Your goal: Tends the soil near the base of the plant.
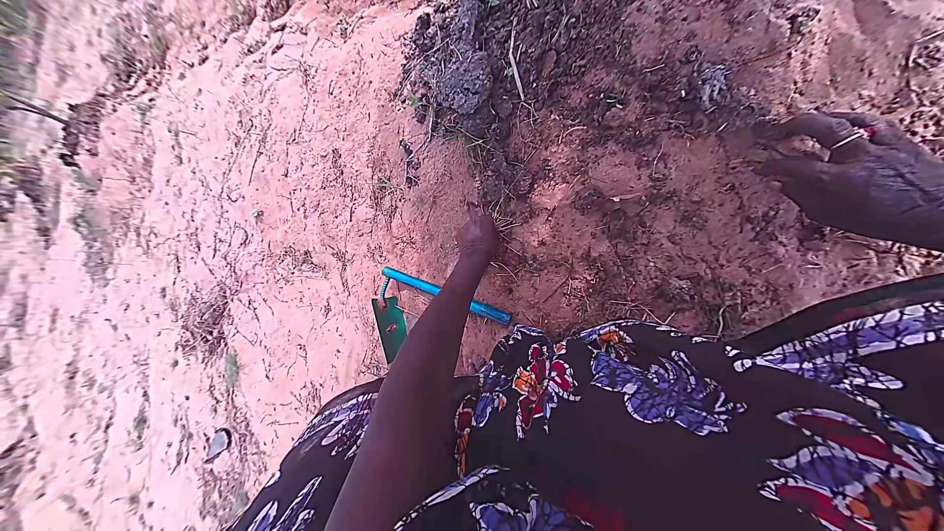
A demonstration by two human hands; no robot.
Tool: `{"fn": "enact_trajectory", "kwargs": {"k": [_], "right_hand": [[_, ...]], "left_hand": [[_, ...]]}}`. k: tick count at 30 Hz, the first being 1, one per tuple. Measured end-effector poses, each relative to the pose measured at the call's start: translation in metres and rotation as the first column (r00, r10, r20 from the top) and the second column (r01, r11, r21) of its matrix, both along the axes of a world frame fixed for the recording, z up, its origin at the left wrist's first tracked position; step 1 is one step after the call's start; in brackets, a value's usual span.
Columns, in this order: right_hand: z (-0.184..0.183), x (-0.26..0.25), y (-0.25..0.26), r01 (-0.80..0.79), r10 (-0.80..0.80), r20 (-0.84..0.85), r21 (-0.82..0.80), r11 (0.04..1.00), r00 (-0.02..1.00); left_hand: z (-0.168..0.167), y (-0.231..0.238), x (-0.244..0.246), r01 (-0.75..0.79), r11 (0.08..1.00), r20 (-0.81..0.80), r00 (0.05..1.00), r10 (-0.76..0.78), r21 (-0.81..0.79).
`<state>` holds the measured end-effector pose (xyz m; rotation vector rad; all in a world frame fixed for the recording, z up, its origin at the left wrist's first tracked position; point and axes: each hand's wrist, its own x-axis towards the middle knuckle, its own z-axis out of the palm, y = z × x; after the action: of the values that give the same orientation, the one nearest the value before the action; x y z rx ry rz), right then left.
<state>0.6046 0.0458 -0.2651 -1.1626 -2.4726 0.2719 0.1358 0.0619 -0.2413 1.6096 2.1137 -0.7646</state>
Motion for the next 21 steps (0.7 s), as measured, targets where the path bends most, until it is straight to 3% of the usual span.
{"fn": "enact_trajectory", "kwargs": {"k": [3,6,9,12,14,16,21], "right_hand": [[-0.004,0.003,-0.005,0.032,-0.032,0.01,-0.02,0.999,0.999],[-0.001,0.0,-0.006,0.048,-0.047,0.032,-0.05,0.998,0.998],[-0.001,-0.003,-0.003,0.045,-0.044,0.012,-0.068,0.997,0.999],[-0.01,-0.003,0.003,0.025,-0.025,0.009,-0.04,0.999,1.0],[0.026,-0.021,0.0,0.093,-0.072,0.112,-0.192,0.977,0.991],[0.055,-0.038,-0.005,0.154,-0.108,0.177,-0.274,0.949,0.978],[0.066,-0.041,-0.016,0.167,-0.126,0.167,-0.262,0.951,0.978]], "left_hand": [[0.004,-0.03,0.004,0.115,0.993,0.031,0.993,-0.115,0.001],[0.026,-0.058,0.004,0.351,0.912,0.057,0.936,-0.347,-0.211],[0.056,-0.081,0.004,0.471,0.812,0.155,0.882,-0.446,-0.345],[0.051,-0.075,-0.022,0.399,0.897,0.128,0.916,-0.38,-0.189],[0.038,-0.051,-0.049,0.262,0.965,0.063,0.963,-0.261,-0.005],[0.024,-0.024,-0.075,0.185,0.974,0.015,0.982,-0.189,0.13],[0.009,0.015,-0.099,0.089,0.963,0.028,0.995,-0.099,0.255]]}}
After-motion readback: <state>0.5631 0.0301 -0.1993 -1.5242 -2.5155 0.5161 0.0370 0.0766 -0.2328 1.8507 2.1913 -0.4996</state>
